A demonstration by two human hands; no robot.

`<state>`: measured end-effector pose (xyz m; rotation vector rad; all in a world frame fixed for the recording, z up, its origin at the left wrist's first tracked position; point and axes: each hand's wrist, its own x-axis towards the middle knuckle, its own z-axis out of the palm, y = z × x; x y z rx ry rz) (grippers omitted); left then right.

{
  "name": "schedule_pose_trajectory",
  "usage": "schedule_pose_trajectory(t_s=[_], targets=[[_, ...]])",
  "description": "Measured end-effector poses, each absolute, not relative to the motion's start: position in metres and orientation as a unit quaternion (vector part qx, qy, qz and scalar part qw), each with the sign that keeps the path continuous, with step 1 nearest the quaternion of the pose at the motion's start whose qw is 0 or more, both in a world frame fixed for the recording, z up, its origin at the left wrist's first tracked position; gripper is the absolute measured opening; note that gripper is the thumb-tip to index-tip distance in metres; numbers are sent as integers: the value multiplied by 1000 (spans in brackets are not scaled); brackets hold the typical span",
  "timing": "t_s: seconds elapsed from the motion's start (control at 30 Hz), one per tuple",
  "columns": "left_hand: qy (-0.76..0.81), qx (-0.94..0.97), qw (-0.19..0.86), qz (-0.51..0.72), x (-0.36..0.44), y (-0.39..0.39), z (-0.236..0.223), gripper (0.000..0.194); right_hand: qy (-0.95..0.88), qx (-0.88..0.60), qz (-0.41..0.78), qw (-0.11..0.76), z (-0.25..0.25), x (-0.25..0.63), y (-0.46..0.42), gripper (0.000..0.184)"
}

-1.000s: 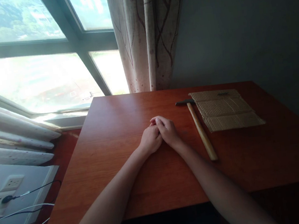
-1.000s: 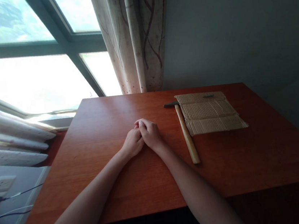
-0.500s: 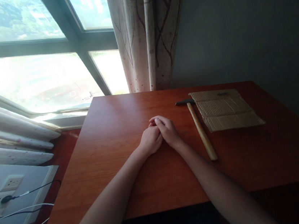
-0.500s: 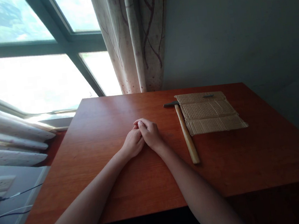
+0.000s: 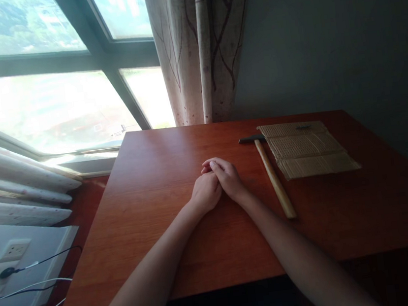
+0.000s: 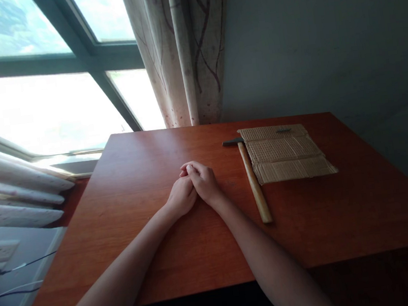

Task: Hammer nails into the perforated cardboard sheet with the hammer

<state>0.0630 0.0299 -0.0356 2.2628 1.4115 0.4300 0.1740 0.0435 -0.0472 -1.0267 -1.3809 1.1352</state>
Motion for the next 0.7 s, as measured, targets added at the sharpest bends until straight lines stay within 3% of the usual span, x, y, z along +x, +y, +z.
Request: schedule_pose_trajectory(t_s=[0.7], targets=[[512,819,218,139,64,30,-36,33,-580,-431,470,507,-48,173,43,21]])
